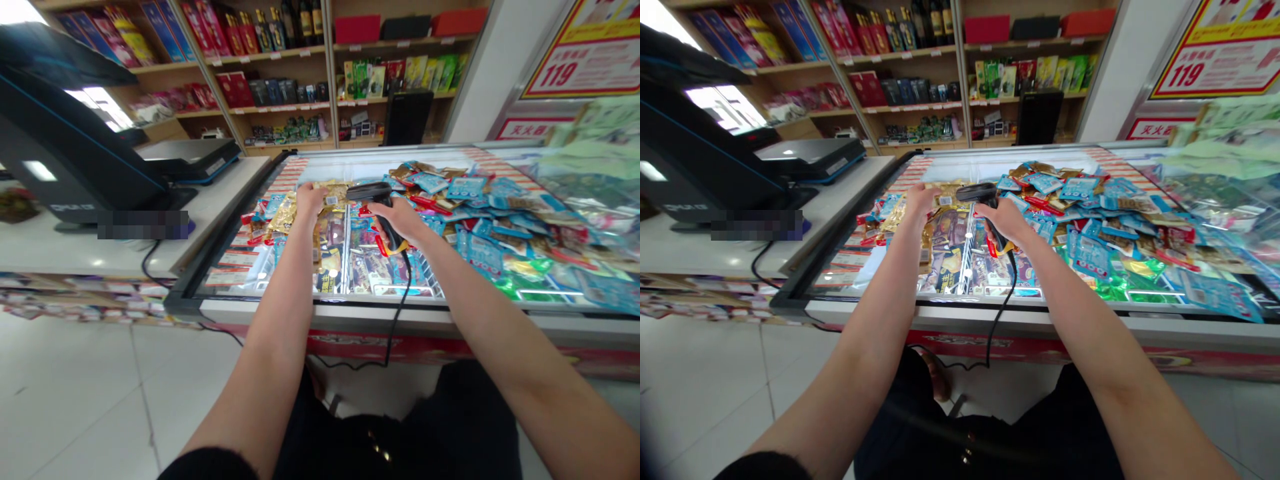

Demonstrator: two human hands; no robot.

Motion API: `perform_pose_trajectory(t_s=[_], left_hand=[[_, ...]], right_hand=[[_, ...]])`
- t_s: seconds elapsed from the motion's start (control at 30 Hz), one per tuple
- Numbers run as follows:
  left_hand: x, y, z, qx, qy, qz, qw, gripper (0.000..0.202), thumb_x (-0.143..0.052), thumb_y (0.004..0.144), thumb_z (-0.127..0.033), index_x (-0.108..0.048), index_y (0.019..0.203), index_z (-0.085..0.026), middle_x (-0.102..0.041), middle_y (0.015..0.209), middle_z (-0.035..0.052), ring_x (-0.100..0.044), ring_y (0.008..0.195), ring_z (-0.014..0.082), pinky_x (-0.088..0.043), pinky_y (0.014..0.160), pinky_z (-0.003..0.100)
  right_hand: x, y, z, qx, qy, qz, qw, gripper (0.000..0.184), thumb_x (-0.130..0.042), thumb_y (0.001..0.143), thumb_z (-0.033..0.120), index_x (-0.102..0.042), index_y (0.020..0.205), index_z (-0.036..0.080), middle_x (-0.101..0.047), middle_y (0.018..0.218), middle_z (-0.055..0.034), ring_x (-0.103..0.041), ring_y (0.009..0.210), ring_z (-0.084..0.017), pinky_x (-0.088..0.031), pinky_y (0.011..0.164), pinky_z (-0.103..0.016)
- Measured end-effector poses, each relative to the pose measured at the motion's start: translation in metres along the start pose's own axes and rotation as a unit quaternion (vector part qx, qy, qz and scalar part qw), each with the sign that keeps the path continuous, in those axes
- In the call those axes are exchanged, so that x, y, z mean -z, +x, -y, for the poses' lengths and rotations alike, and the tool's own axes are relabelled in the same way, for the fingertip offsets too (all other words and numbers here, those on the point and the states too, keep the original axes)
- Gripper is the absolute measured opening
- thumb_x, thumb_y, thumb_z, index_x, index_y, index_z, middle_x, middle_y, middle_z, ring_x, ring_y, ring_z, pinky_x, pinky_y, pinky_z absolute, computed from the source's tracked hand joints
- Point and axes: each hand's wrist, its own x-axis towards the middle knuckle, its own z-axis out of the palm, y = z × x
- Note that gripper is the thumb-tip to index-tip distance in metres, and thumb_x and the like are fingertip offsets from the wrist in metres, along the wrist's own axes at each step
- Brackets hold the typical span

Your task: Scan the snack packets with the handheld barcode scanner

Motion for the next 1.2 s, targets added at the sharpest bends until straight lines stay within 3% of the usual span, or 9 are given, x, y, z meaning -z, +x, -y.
perform_pose_trajectory(t_s=[0.17, 0.33, 0.47, 0.57, 0.73, 0.9, 1.03, 1.2], left_hand=[[0.025, 0.007, -0.006, -0.007, -0.03, -0.032, 0.999, 0.019, -0.066, 0.063, -0.021, -0.065, 0.081, -0.016, -0.062, 0.07, -0.0011, -0.061, 0.067, 0.0149, -0.051, 0.063, 0.026], [0.047, 0.02, -0.004, -0.05, -0.044, -0.077, 0.995, 0.027, -0.066, 0.065, -0.024, -0.067, 0.091, -0.014, -0.067, 0.08, 0.0011, -0.064, 0.074, 0.015, -0.052, 0.068, 0.025], [0.061, 0.022, -0.005, -0.079, 0.103, -0.133, 0.983, 0.027, -0.067, 0.067, -0.029, -0.066, 0.09, -0.014, -0.069, 0.085, 0.0026, -0.065, 0.084, 0.0184, -0.052, 0.077, 0.026], [0.068, 0.015, -0.008, -0.071, 0.249, -0.15, 0.954, 0.041, -0.07, 0.068, -0.033, -0.065, 0.105, -0.017, -0.07, 0.101, 0.0076, -0.064, 0.1, 0.0252, -0.049, 0.091, 0.035], [0.059, 0.0, -0.002, -0.036, 0.427, -0.112, 0.896, 0.072, -0.069, 0.071, -0.05, -0.054, 0.132, -0.017, -0.052, 0.141, 0.0212, -0.044, 0.133, 0.0399, -0.034, 0.109, 0.053], [0.046, -0.004, 0.009, -0.042, 0.505, -0.101, 0.856, 0.073, -0.056, 0.079, -0.06, -0.051, 0.137, -0.014, -0.045, 0.148, 0.0235, -0.034, 0.141, 0.0405, -0.023, 0.115, 0.057], [0.041, -0.009, 0.006, -0.051, 0.513, -0.115, 0.849, 0.074, -0.05, 0.082, -0.064, -0.051, 0.137, -0.015, -0.047, 0.147, 0.0217, -0.037, 0.139, 0.0391, -0.024, 0.114, 0.056], [0.024, -0.019, -0.003, -0.119, 0.478, -0.104, 0.864, 0.056, -0.053, 0.085, -0.054, -0.058, 0.13, -0.02, -0.057, 0.138, 0.0181, -0.045, 0.132, 0.0364, -0.027, 0.113, 0.052]], right_hand=[[0.001, 0.002, -0.002, 0.026, 0.01, -0.014, 1.0, 0.026, -0.059, 0.086, 0.031, -0.044, 0.066, 0.023, -0.053, 0.046, -0.0008, -0.047, 0.032, -0.014, -0.039, 0.029, -0.027], [0.001, 0.002, -0.003, 0.009, 0.013, -0.024, 1.0, 0.027, -0.061, 0.085, 0.032, -0.044, 0.066, 0.023, -0.052, 0.044, 0.0001, -0.047, 0.032, -0.014, -0.039, 0.03, -0.027], [0.003, 0.003, -0.006, 0.022, 0.001, -0.019, 1.0, 0.03, -0.06, 0.085, 0.035, -0.045, 0.062, 0.023, -0.052, 0.043, -0.0013, -0.047, 0.031, -0.014, -0.039, 0.029, -0.027], [0.005, 0.005, -0.008, 0.039, -0.011, -0.014, 0.999, 0.034, -0.059, 0.086, 0.038, -0.047, 0.058, 0.022, -0.052, 0.043, -0.0032, -0.048, 0.031, -0.015, -0.039, 0.029, -0.028], [0.006, 0.007, -0.007, 0.032, 0.004, -0.047, 0.998, 0.029, -0.06, 0.085, 0.033, -0.049, 0.061, 0.021, -0.054, 0.045, -0.0023, -0.049, 0.033, -0.014, -0.04, 0.031, -0.026], [0.006, 0.006, -0.004, 0.037, 0.013, -0.056, 0.998, 0.029, -0.06, 0.085, 0.031, -0.049, 0.061, 0.02, -0.055, 0.045, -0.0021, -0.048, 0.032, -0.014, -0.04, 0.03, -0.027], [0.005, 0.002, 0.001, 0.029, 0.025, -0.068, 0.997, 0.029, -0.061, 0.085, 0.031, -0.048, 0.061, 0.021, -0.052, 0.042, -0.0005, -0.047, 0.031, -0.014, -0.038, 0.029, -0.025], [0.008, 0.003, 0.002, 0.017, 0.034, -0.092, 0.995, 0.026, -0.059, 0.085, 0.03, -0.048, 0.064, 0.021, -0.053, 0.042, -0.0001, -0.047, 0.031, -0.014, -0.038, 0.029, -0.026]])
